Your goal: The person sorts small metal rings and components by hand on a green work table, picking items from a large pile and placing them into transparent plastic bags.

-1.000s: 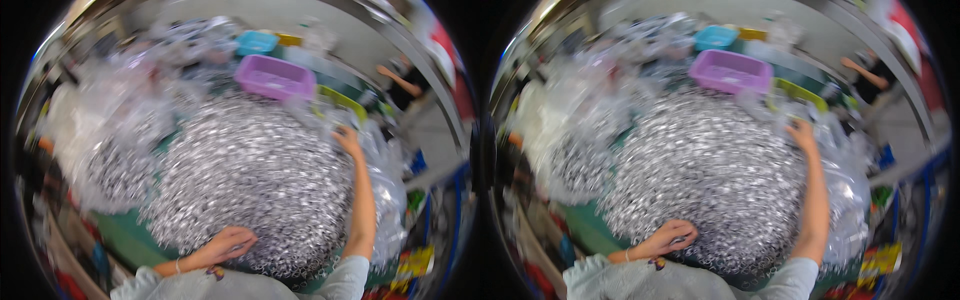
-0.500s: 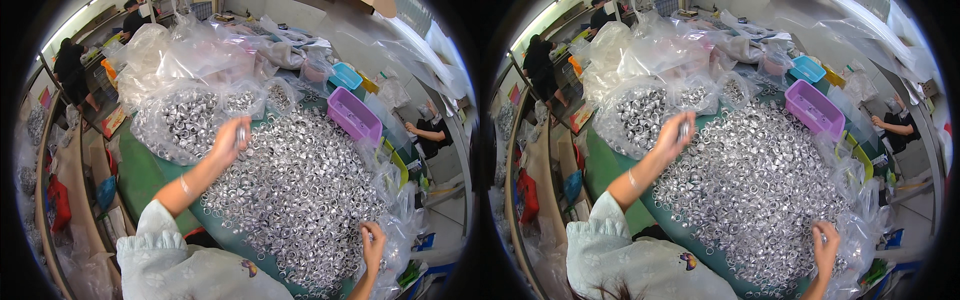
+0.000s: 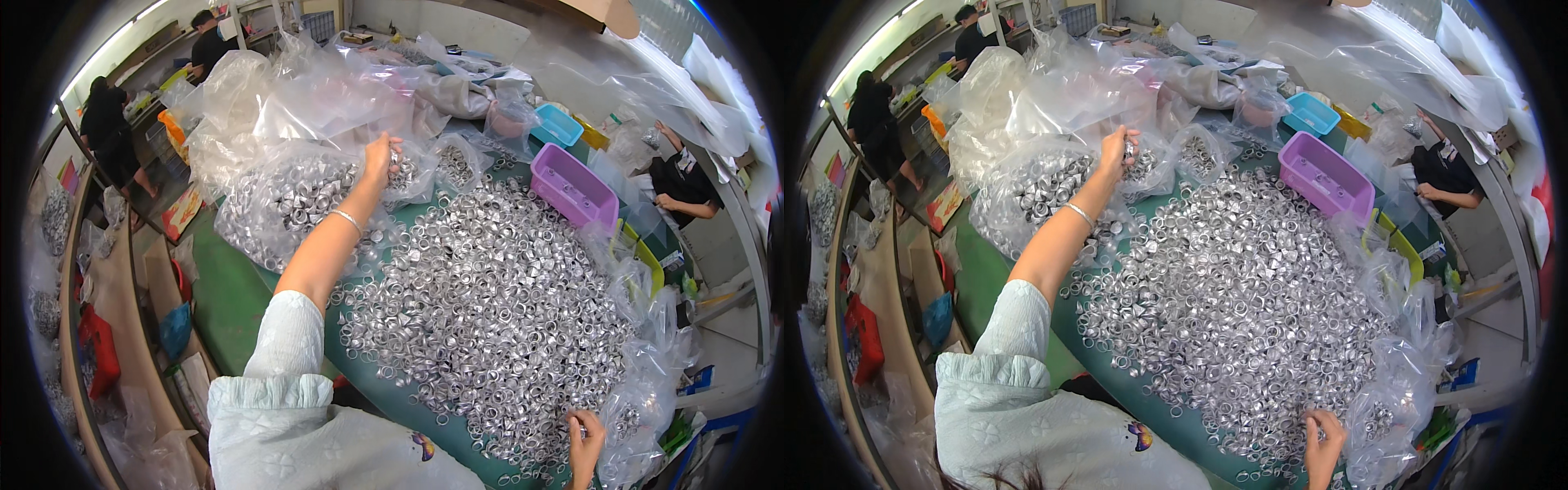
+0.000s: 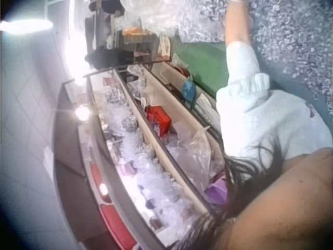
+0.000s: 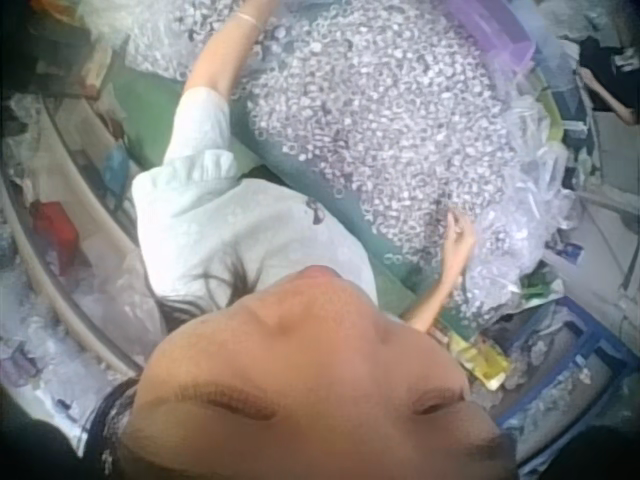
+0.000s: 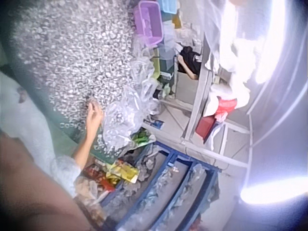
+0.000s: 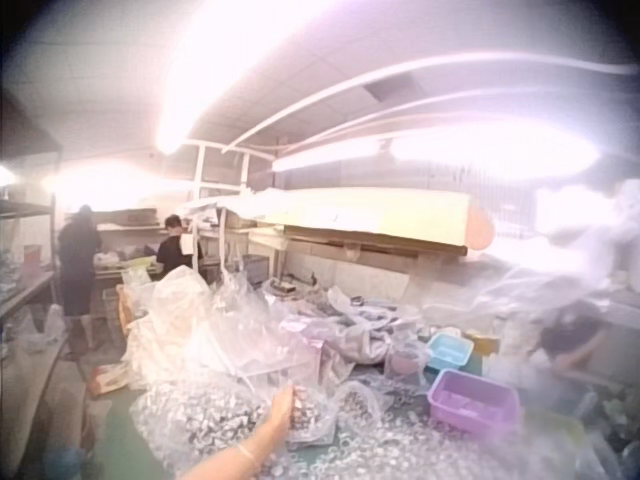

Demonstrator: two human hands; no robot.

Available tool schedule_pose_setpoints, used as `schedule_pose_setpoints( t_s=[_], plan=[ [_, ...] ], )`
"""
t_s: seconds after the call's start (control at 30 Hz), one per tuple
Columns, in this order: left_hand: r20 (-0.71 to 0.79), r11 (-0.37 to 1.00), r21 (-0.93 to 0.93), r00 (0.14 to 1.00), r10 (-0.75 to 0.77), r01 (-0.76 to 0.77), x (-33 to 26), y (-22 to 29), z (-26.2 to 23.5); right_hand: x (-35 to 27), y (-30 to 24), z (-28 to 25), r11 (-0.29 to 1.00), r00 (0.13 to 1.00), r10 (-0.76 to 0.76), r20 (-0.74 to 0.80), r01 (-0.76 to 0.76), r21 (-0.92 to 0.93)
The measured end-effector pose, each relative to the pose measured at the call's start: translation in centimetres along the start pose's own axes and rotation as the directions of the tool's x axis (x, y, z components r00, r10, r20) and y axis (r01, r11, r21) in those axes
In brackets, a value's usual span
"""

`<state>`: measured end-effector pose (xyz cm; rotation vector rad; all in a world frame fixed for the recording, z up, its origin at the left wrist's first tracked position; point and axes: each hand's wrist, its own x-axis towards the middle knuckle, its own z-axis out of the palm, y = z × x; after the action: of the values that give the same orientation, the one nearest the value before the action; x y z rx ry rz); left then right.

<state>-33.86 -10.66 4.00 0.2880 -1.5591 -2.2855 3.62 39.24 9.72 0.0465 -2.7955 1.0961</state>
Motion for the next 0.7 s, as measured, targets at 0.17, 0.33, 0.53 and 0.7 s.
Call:
schedule_pose_setpoints(
  t_s=[0.17,0.33,0.53,0.7],
  plan=[
    [0.025,0.922,0.363,0.99,0.137,-0.137,-2.1,0.6,-1.1,-1.8,1.8,0.0,0.989,0.999,0.034,0.013,-0.032,-0.146],
    [0.334,0.466,0.633,0.761,0.556,-0.618,-7.7,0.2,-1.9,-2.4,2.8,0.3,0.978,0.978,0.188,0.089,-0.178,-0.108],
    [0.511,0.47,0.388,0.61,0.606,-0.793,-13.3,1.3,-0.2,-1.7,1.5,0.8,0.968,0.966,0.236,0.104,-0.224,-0.114],
    [0.602,0.153,0.216,0.255,0.756,-0.964,-15.5,2.1,0.6,-1.3,1.1,1.1,0.972,0.974,0.197,0.116,-0.179,-0.15]
  ],
)
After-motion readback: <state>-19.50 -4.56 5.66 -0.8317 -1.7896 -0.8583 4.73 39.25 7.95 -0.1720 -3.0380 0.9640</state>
